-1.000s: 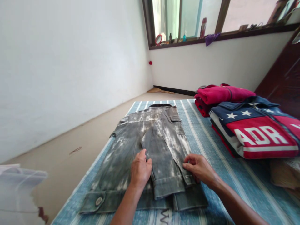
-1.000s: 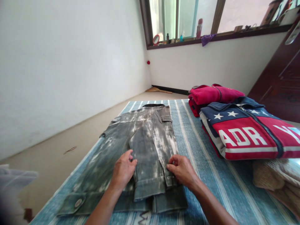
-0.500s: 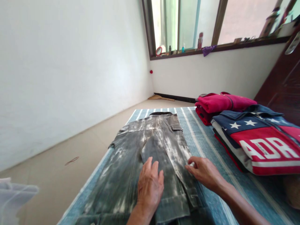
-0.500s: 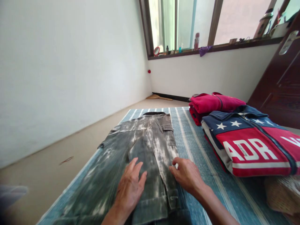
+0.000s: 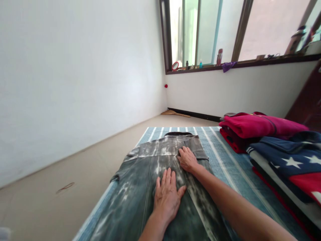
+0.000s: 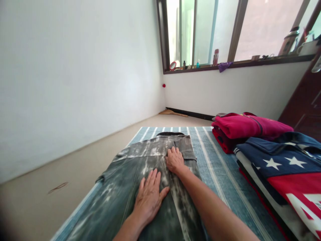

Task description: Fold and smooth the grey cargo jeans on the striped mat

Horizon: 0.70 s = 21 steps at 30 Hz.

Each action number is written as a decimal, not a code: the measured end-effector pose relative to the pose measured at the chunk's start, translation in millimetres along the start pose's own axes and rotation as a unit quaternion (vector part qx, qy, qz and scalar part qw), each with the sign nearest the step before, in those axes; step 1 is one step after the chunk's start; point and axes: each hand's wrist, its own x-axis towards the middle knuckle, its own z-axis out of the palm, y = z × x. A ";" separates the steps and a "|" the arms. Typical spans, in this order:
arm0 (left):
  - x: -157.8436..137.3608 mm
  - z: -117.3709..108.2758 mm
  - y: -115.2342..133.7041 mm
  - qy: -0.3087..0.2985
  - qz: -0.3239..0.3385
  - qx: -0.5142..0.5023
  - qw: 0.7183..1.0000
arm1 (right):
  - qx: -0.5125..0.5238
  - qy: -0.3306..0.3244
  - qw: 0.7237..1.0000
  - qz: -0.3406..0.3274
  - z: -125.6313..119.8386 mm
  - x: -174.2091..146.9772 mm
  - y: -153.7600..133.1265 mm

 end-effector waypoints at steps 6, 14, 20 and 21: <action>4.1 8.8 -10.3 -0.018 -0.021 -0.001 1.000 | 0.002 0.013 1.000 0.013 12.6 27.0 18.7; 8.7 11.3 -6.4 0.033 -0.004 -0.001 0.999 | -0.007 0.021 0.998 -0.061 20.6 36.1 11.5; 10.1 15.7 -5.7 0.025 0.006 -0.023 0.999 | -0.010 -0.010 0.998 -0.063 30.8 49.9 12.2; 9.9 14.7 -5.1 0.021 0.004 -0.025 0.999 | -0.012 -0.010 0.998 -0.063 30.1 50.1 12.0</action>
